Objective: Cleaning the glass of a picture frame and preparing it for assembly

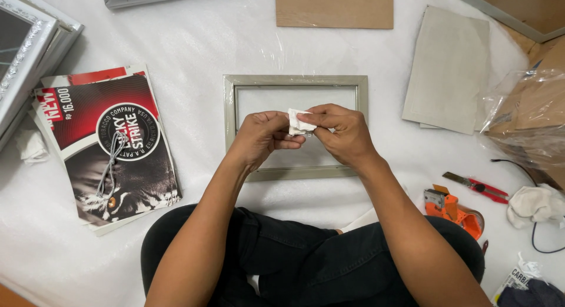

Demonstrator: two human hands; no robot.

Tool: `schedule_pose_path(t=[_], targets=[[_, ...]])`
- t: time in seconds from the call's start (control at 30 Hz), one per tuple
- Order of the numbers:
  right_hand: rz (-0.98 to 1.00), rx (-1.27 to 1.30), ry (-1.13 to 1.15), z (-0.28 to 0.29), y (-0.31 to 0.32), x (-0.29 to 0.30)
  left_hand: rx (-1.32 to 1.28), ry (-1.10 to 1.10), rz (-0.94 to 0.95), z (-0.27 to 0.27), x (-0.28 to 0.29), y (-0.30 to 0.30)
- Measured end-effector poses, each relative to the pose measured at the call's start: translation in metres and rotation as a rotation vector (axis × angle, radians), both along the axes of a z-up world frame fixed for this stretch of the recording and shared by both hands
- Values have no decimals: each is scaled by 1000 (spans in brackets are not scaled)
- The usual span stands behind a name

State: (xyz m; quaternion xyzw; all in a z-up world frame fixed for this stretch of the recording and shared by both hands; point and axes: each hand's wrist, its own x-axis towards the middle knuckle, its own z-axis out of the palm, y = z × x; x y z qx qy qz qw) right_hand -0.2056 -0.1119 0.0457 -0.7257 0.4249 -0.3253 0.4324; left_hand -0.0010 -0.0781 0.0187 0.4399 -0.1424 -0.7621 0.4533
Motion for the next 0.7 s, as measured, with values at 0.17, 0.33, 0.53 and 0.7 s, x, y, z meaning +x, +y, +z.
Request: schedule_pose_path(t=[0.17,0.33,0.53,0.7], targets=[[25,-19,41,-7,0,-2,1,-3,1,3,-3,0],[-103,336,-103,12,0,5,-81,-79,33,-7,-3,-1],[-236,923,-296,3,-1,7,-144,-142,28,-4,-3,0],[-283,893,-353,-3,2,5,-188,-185,16,-8,-3,0]])
